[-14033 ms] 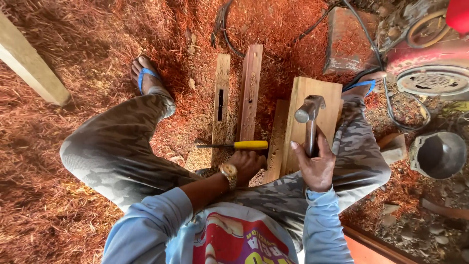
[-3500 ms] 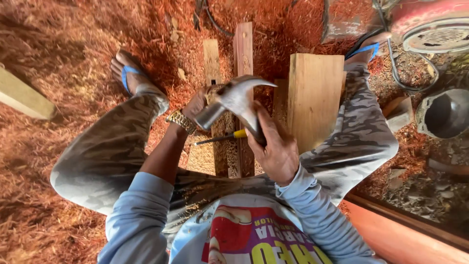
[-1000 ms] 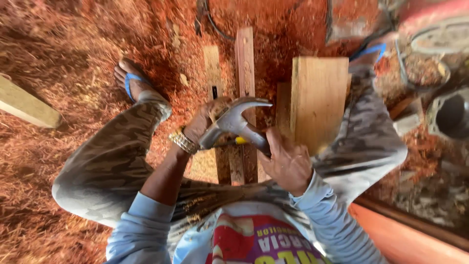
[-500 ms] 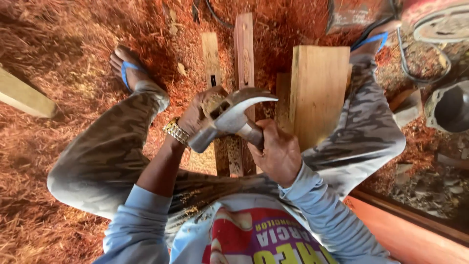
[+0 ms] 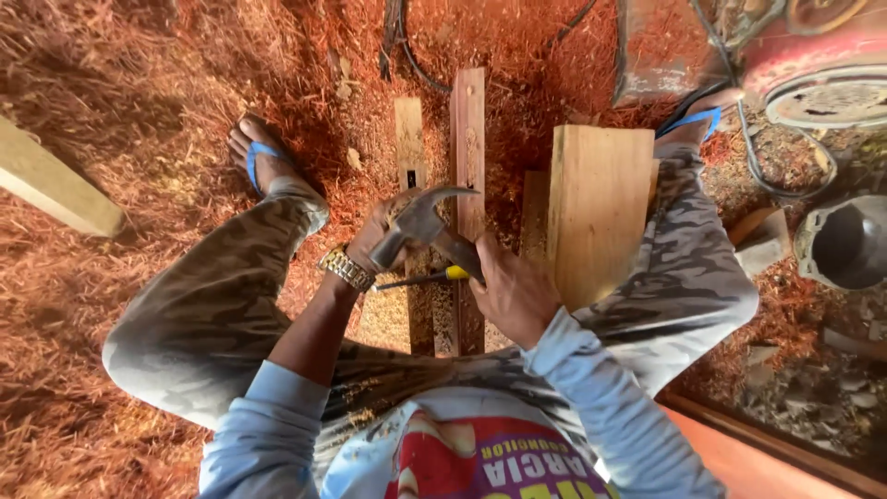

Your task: Using a hammer and chisel to shape and carve a piece of wood.

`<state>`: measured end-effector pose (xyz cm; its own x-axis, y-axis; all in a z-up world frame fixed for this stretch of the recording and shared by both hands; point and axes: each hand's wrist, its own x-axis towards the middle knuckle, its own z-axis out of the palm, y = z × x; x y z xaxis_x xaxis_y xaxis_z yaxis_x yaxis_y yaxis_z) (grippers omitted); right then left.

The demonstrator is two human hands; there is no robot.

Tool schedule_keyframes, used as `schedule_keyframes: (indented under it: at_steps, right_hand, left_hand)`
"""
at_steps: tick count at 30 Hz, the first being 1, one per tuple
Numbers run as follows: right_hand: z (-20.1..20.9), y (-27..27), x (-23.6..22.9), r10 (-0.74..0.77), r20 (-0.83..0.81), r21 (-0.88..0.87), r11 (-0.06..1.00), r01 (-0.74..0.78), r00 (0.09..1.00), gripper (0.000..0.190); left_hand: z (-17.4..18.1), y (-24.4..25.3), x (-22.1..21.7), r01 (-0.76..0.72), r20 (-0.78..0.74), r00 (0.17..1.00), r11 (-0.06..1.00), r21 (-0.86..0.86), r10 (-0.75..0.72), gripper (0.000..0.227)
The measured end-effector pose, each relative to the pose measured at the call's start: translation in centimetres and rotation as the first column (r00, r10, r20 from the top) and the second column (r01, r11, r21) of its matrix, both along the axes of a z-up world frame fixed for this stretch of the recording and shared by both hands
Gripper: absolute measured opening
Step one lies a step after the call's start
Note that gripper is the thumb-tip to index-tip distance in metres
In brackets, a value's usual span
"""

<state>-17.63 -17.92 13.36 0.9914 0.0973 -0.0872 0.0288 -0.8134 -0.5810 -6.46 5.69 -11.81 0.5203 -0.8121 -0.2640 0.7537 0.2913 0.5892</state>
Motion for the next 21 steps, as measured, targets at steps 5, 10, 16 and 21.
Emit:
schedule_keyframes:
  at_steps: [5,10,16,21]
  right_hand:
    - [5.4,0.6,-0.2,0.012,0.124,0.024,1.0,-0.015,0.992,0.037]
    - [-1.5,0.2,-0.9,0.013,0.163,0.062,0.998,-0.023,0.987,0.033]
    - [5.1,0.6,-0.1,0.007,-0.032,-0.04,0.999,-0.008,0.999,0.04]
    - [2.3,0.6,-0.3,-0.003,0.279,0.169,0.985,-0.046,0.96,0.043]
  left_hand:
    - [2.6,-1.0,-0.9,-0.057,0.258,0.966,0.983,0.176,0.01,0.096]
    - [3.7,-0.7,-0.7,-0.144,0.234,0.969,0.948,0.284,0.077,0.082]
    - [-2.9,-0.2,-0.5,0.012,0.028,1.0,0.999,0.036,-0.013,0.103]
    - [4.1,-0.9,0.0,-0.107,0.207,0.977,0.967,0.232,0.058,0.131]
